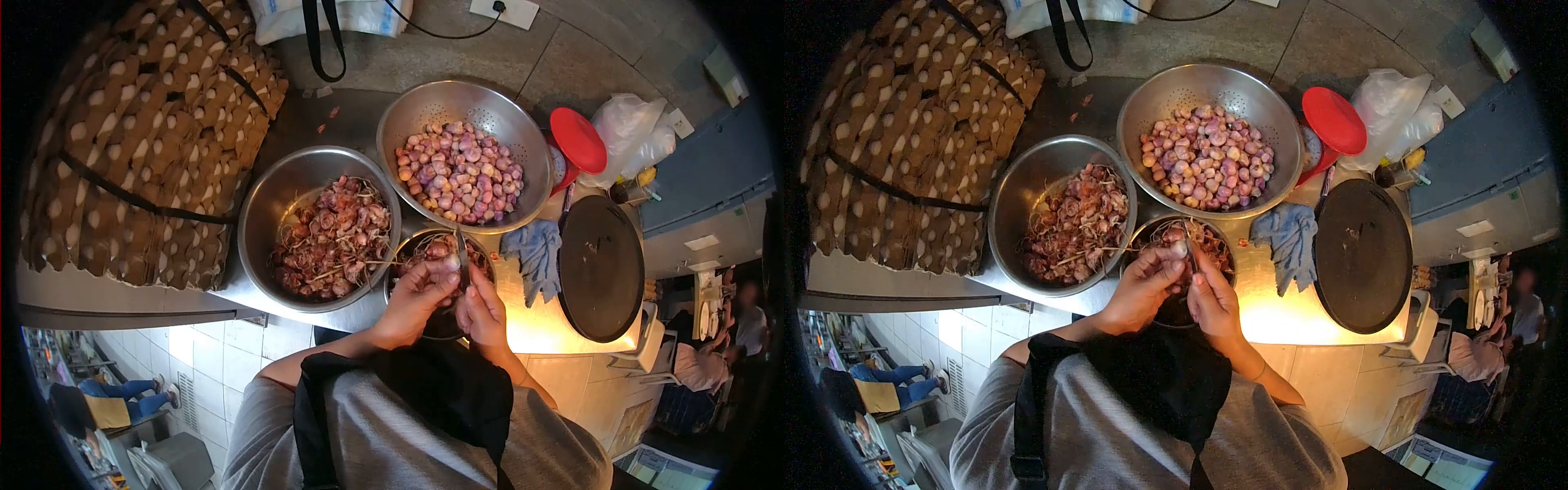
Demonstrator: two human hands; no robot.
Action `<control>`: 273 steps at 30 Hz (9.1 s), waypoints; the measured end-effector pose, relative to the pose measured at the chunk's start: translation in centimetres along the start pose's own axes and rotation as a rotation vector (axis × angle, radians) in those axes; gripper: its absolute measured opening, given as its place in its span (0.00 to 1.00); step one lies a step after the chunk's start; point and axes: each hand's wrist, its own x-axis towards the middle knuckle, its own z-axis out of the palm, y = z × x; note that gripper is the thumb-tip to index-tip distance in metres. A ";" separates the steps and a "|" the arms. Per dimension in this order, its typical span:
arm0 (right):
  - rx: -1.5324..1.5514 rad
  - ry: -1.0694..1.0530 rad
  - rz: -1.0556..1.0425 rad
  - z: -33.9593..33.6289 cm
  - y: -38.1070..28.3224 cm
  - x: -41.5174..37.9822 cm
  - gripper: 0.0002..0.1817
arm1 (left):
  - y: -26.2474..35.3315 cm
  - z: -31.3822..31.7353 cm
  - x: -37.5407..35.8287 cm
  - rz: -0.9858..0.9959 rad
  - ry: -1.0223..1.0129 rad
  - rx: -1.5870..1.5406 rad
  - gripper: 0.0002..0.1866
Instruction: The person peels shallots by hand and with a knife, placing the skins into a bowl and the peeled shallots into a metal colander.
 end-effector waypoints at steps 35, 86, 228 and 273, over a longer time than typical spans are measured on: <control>-0.027 -0.151 0.092 -0.8 -1.5 0.2 0.23 | 2.7 -0.1 -0.3 0.250 -0.010 0.361 0.21; -0.327 -0.052 0.140 -0.5 -2.1 0.2 0.21 | 2.5 -0.9 0.0 0.073 -0.073 -0.095 0.08; 0.012 0.018 0.042 0.9 -0.7 1.3 0.11 | 0.1 -1.6 0.1 0.222 -0.072 0.004 0.18; 0.206 -0.086 0.188 0.2 -1.9 1.2 0.20 | 2.7 -1.5 0.3 -0.176 -0.070 -0.171 0.13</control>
